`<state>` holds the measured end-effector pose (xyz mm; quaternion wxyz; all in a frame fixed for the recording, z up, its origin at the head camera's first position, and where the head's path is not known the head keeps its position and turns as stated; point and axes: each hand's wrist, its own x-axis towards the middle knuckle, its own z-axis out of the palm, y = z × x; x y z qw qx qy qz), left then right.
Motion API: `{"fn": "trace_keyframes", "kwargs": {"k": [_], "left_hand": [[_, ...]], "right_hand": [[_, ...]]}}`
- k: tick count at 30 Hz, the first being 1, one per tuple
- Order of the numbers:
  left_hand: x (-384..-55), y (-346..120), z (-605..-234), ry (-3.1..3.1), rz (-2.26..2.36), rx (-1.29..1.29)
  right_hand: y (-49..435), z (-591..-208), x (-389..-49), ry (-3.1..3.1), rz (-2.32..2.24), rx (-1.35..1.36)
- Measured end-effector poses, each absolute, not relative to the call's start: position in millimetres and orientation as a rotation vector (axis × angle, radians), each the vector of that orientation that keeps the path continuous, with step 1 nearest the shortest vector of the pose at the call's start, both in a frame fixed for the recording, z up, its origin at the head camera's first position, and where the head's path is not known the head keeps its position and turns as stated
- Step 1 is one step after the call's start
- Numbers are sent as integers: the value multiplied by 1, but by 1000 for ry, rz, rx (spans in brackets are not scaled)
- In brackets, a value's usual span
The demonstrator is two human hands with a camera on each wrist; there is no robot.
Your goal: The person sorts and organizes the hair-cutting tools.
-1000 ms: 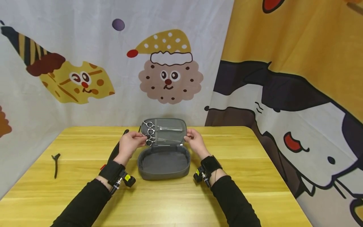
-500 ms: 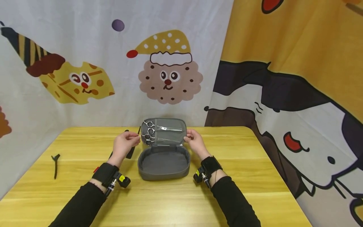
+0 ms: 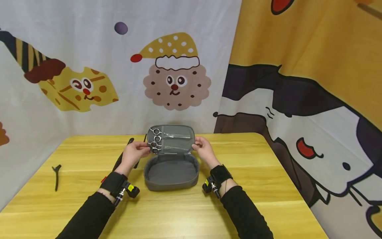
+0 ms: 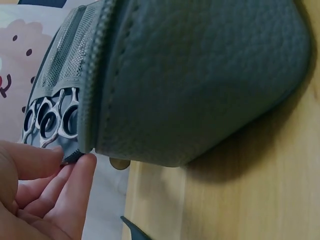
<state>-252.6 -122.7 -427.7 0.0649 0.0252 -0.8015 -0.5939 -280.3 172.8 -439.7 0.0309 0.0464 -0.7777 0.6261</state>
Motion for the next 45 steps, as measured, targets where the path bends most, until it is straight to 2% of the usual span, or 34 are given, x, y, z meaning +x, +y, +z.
{"fn": "trace_keyframes", "kwargs": {"k": [31, 45], "left_hand": [[-260, -128, -429, -2350, -2194, 267], [-260, -130, -426, -2445, -2256, 252]], "right_hand": [[172, -437, -280, -2594, 1875, 177], [174, -437, -281, -2690, 1956, 132]]}}
